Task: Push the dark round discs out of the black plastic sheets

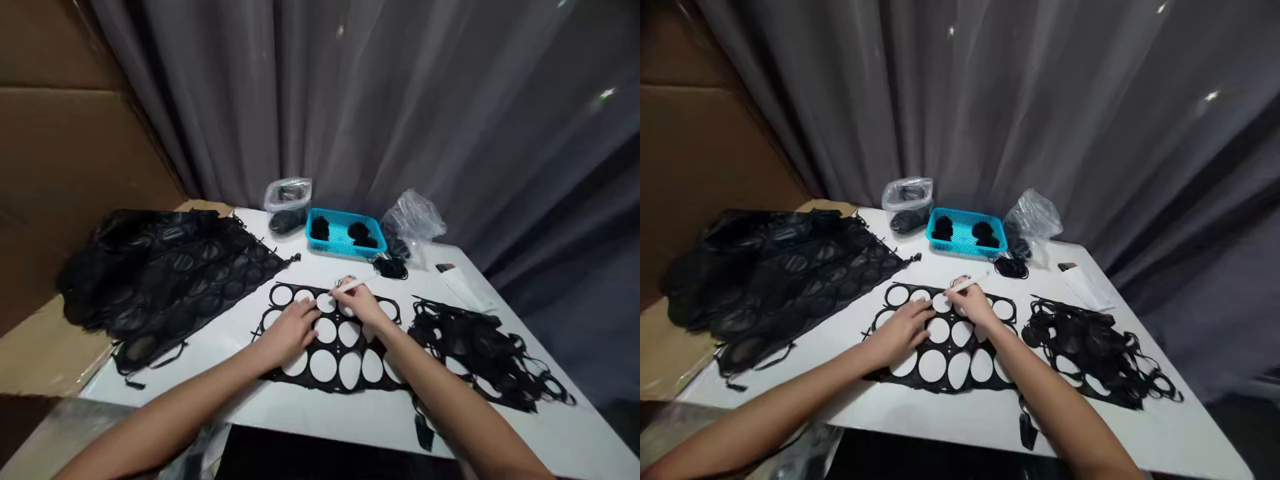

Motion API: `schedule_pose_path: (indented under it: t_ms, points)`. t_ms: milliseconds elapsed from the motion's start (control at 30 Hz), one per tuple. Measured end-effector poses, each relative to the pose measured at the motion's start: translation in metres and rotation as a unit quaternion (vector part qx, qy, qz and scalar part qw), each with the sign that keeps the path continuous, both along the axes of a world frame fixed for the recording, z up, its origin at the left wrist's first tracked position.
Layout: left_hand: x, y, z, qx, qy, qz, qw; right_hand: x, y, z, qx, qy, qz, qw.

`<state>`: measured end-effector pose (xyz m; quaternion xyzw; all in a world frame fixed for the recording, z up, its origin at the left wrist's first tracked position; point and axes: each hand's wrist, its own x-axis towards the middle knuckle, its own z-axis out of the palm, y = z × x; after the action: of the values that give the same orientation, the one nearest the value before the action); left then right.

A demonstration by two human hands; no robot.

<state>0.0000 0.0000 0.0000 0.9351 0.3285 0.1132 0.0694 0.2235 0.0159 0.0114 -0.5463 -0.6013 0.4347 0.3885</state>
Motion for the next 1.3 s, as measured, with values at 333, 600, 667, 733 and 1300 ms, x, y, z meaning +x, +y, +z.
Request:
schedule_pose_path:
  t_ms: [333, 600, 667, 733, 1300]
  points:
    - [-0.001, -0.014, -0.021, 0.027, -0.009, 0.026, 0.999, -0.012, -0.024, -0.012, 0.04, -0.085, 0.033, 0.995]
    - [-0.001, -0.014, -0.021, 0.029, -0.01, 0.027, 0.999, -0.01, -0.021, -0.015, 0.048, -0.089, 0.031, 0.994]
    - [-0.001, -0.014, -0.022, 0.031, -0.019, 0.028, 0.999, -0.009, -0.022, -0.015, 0.055, -0.093, 0.036, 0.994]
    - [-0.001, -0.014, -0.022, 0.033, -0.022, 0.027, 0.999, -0.011, -0.025, -0.015, 0.086, -0.114, 0.045, 0.989]
    - [-0.01, -0.016, -0.008, 0.011, 0.01, 0.056, 0.998, 0.035, 0.078, 0.021, 0.066, -0.258, -0.12, 0.956]
